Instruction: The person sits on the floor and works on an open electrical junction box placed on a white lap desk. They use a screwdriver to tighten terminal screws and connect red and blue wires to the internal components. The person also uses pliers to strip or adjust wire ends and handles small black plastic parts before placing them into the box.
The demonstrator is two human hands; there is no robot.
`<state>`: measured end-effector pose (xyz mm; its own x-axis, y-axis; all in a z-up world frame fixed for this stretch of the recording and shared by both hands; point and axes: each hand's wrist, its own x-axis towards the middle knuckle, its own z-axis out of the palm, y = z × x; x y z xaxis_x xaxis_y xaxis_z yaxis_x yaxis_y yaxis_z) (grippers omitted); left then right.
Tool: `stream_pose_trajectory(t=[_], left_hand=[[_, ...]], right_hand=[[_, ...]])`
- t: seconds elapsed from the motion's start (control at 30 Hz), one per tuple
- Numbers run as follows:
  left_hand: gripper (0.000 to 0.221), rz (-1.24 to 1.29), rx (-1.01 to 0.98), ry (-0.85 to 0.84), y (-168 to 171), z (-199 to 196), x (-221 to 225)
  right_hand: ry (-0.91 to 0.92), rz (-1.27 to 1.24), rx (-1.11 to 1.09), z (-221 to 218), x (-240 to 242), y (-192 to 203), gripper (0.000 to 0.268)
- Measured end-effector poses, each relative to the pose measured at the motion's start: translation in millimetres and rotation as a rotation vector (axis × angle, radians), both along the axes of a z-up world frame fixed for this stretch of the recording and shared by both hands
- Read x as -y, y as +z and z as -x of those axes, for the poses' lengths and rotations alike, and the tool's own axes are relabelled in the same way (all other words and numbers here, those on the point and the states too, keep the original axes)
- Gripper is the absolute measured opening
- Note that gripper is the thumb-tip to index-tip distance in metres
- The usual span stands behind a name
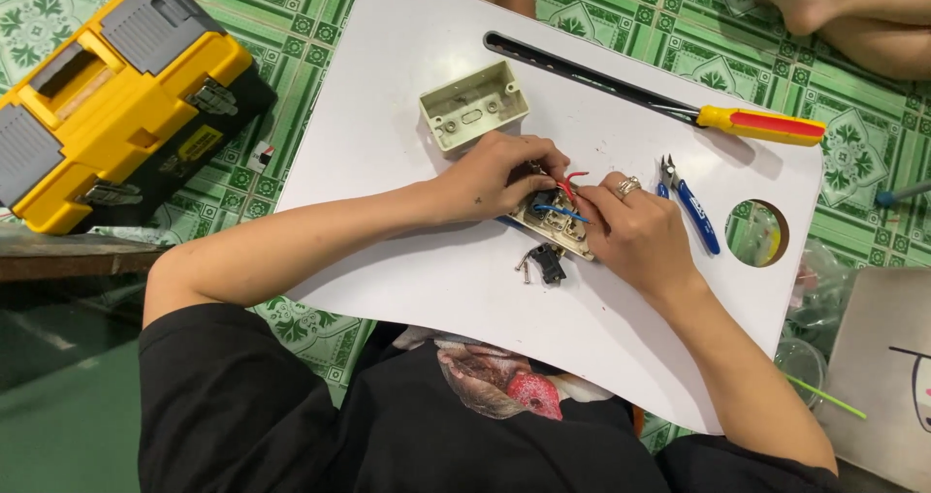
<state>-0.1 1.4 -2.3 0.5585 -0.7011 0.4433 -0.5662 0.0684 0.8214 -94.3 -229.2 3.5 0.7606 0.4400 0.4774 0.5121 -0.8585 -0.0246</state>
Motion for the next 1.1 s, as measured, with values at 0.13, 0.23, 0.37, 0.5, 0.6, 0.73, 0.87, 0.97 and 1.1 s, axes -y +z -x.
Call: stream_pose_trajectory(t=[0.13, 0.23, 0.37, 0.5, 0.6, 0.73, 0.87, 0.97, 1.1], left_hand=[[0.004, -0.001, -0.003, 0.008, -0.1, -0.3, 0.8], [0.003, -0.006, 0.008, 0.011, 3.4, 1.2, -0.2], [0.003, 0.011, 0.0, 0.013, 0.9, 2.0, 1.0], [0.002, 0.01, 0.009, 0.002, 0.5, 1.7, -0.1], [0.002, 0.01, 0.013, -0.001, 1.6, 2.2, -0.4], [0.002, 0.009, 0.008, -0.009, 3.4, 1.4, -0.8], [0.002, 0.011, 0.003, -0.01, 2.5, 1.4, -0.1], [0.003, 0.002, 0.004, -0.009, 2.4, 1.4, 1.4], [0.003, -0.012, -0.006, -0.002, 1.3, 0.5, 1.7]], right_hand=[[0.014, -0.038, 0.001, 0.2, 0.2, 1.5, 0.008], [-0.019, 0.007, 0.034, 1.2, 2.2, -0.1, 0.016], [-0.034, 0.075, 0.027, 1.3, -1.4, 9.9, 0.016], [-0.012, -0.028, -0.031, -1.0, 5.2, -7.6, 0.016], [-0.014, -0.039, -0.037, 1.1, 6.3, -10.9, 0.013], [-0.015, -0.021, -0.017, 0.4, 0.9, 0.5, 0.007], [-0.037, -0.004, 0.01, 2.9, -0.5, 11.4, 0.01], [-0.045, 0.002, 0.03, 3.8, 2.3, 9.2, 0.014], [-0.026, -0.092, -0.026, 3.0, 0.6, 3.3, 0.013]])
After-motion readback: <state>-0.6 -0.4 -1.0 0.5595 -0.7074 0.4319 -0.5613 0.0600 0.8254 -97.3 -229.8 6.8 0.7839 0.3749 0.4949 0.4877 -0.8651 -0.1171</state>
